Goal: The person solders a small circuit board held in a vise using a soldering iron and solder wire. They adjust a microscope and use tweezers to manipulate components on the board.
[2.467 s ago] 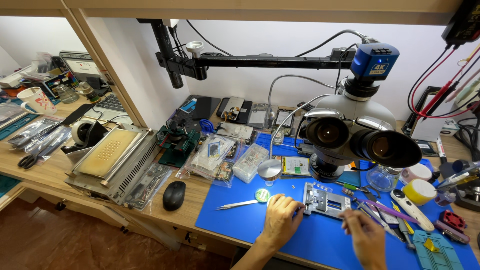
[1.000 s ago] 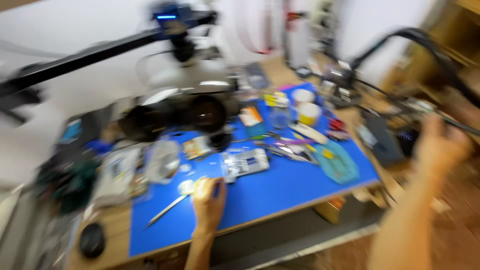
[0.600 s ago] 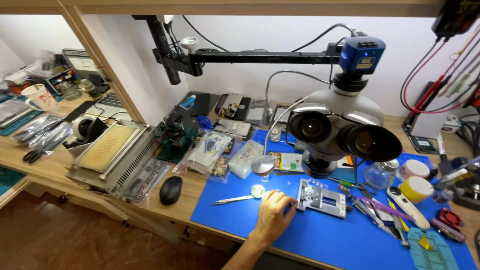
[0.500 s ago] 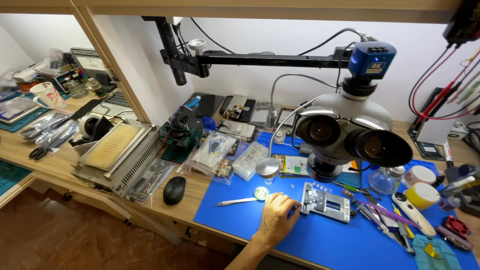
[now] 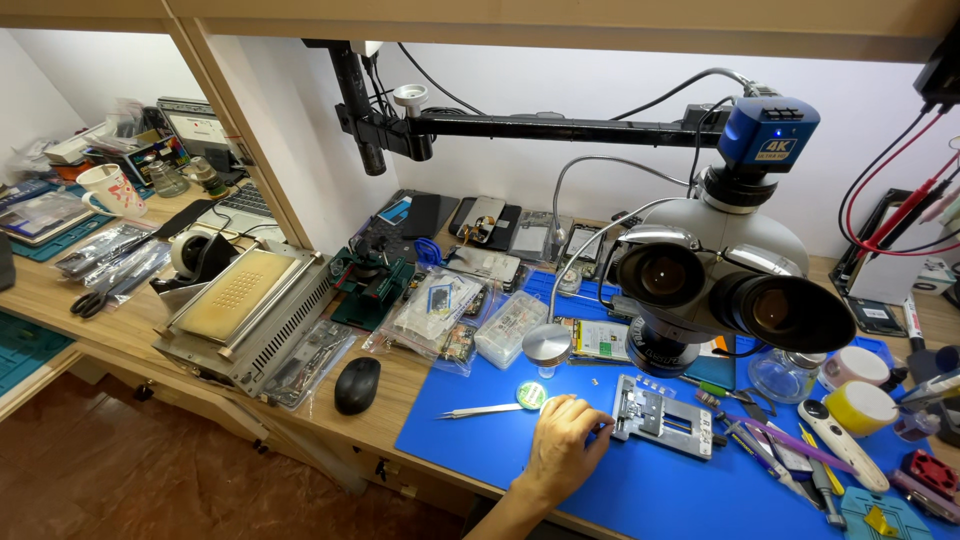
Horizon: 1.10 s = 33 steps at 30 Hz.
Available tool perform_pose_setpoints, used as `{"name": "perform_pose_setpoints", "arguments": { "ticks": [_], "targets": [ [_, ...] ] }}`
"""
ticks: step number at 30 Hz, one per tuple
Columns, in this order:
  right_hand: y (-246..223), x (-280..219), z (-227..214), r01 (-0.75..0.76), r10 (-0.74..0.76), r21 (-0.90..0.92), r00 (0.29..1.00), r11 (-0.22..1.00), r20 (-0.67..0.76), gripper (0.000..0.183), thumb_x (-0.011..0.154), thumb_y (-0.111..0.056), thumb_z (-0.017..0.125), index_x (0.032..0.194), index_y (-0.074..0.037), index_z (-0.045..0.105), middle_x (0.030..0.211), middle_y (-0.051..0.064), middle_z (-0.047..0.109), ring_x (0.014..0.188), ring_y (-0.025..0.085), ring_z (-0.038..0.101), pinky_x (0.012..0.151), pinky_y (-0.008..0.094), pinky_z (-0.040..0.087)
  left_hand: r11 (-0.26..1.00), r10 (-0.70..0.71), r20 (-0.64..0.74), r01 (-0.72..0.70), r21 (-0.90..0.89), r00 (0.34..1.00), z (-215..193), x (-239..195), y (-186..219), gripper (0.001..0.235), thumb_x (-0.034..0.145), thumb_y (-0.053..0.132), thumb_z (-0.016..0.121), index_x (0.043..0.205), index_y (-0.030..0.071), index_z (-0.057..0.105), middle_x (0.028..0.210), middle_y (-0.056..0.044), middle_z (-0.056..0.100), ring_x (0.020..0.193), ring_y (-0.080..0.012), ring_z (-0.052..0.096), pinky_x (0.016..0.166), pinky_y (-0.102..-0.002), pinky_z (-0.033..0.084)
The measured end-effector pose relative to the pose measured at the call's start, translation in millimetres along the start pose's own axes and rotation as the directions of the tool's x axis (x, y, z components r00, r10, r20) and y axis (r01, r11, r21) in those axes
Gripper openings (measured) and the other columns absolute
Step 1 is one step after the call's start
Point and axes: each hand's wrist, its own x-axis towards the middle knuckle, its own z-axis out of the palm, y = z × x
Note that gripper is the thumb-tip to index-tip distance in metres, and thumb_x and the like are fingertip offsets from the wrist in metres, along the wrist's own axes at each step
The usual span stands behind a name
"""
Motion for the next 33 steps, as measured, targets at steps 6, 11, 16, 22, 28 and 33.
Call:
{"name": "perform_pose_setpoints", "arguments": {
  "ticks": [6, 11, 16, 22, 28, 33],
  "targets": [
    [-150.6, -130.4, 85.0, -0.004, 0.005, 0.181, 1.0, 0.983, -0.007, 0.016, 0.1, 0.009, 0.045, 0.106, 0.013, 0.059, 0.087, 0.029, 0.06, 0.073, 0.034, 0.059, 0.071, 0.036, 0.049, 1.0, -0.002, -0.008, 0.002, -0.003, 1.0, -1.1, -0.5, -0.4, 0.009, 0.082, 0.006, 0.065, 0.081, 0.01, 0.058, 0.069, -0.002, 0.051, 0.065, -0.0209, 0.049, 0.077, -0.034, 0.041],
    [-187.0, -158.8, 125.0, 0.097, -0.079, 0.35, 0.995, 0.932, -0.067, 0.009, 0.098, 0.0, 0.054, 0.098, 0.008, 0.059, 0.073, 0.019, 0.055, 0.063, 0.024, 0.052, 0.065, 0.03, 0.047, 1.0, -0.006, -0.004, 0.006, -0.011, 1.0, -2.5, -2.4, -2.2, 0.007, 0.084, 0.007, 0.065, 0.083, 0.01, 0.059, 0.07, -0.002, 0.05, 0.066, -0.0224, 0.049, 0.079, -0.036, 0.041],
    [-168.2, -147.8, 130.9, 0.202, -0.16, 0.309, 0.975, 0.929, -0.156, 0.007, 0.099, 0.0, 0.054, 0.099, 0.007, 0.058, 0.074, 0.018, 0.055, 0.063, 0.022, 0.052, 0.066, 0.027, 0.046, 1.0, -0.018, 0.006, 0.018, -0.021, 1.0, -1.0, -4.6, -4.7, 0.008, 0.084, 0.009, 0.067, 0.085, 0.009, 0.059, 0.074, -0.005, 0.052, 0.073, -0.0253, 0.051, 0.075, -0.036, 0.04],
    [-166.0, -147.3, 133.5, 0.203, -0.188, 0.284, 0.979, 0.937, -0.078, 0.01, 0.098, -0.001, 0.053, 0.098, 0.007, 0.059, 0.073, 0.018, 0.056, 0.064, 0.023, 0.054, 0.066, 0.03, 0.048, 1.0, -0.017, -0.003, 0.017, -0.023, 1.0, -1.8, -3.3, -4.6, 0.007, 0.086, 0.011, 0.066, 0.084, 0.009, 0.06, 0.073, -0.004, 0.051, 0.071, -0.0248, 0.051, 0.071, -0.035, 0.039],
    [-187.6, -140.8, 135.1, 0.202, -0.234, 0.346, 0.971, 0.916, 0.05, 0.019, 0.094, 0.0, 0.051, 0.109, 0.011, 0.057, 0.082, 0.023, 0.058, 0.074, 0.026, 0.057, 0.079, 0.034, 0.05, 1.0, -0.016, -0.006, 0.016, -0.025, 1.0, -2.0, -2.7, -4.3, 0.007, 0.086, 0.01, 0.065, 0.084, 0.009, 0.059, 0.074, -0.004, 0.051, 0.069, -0.0237, 0.049, 0.068, -0.035, 0.039],
    [-180.8, -153.6, 134.9, 0.205, -0.244, 0.316, 0.966, 0.926, 0.089, 0.015, 0.092, -0.003, 0.054, 0.101, 0.007, 0.062, 0.079, 0.018, 0.062, 0.071, 0.023, 0.06, 0.075, 0.031, 0.051, 1.0, -0.02, -0.006, 0.02, -0.014, 1.0, -2.0, -2.5, -4.7, 0.008, 0.084, 0.008, 0.066, 0.083, 0.009, 0.058, 0.073, -0.004, 0.05, 0.071, -0.0238, 0.05, 0.07, -0.035, 0.039]
  ]
}}
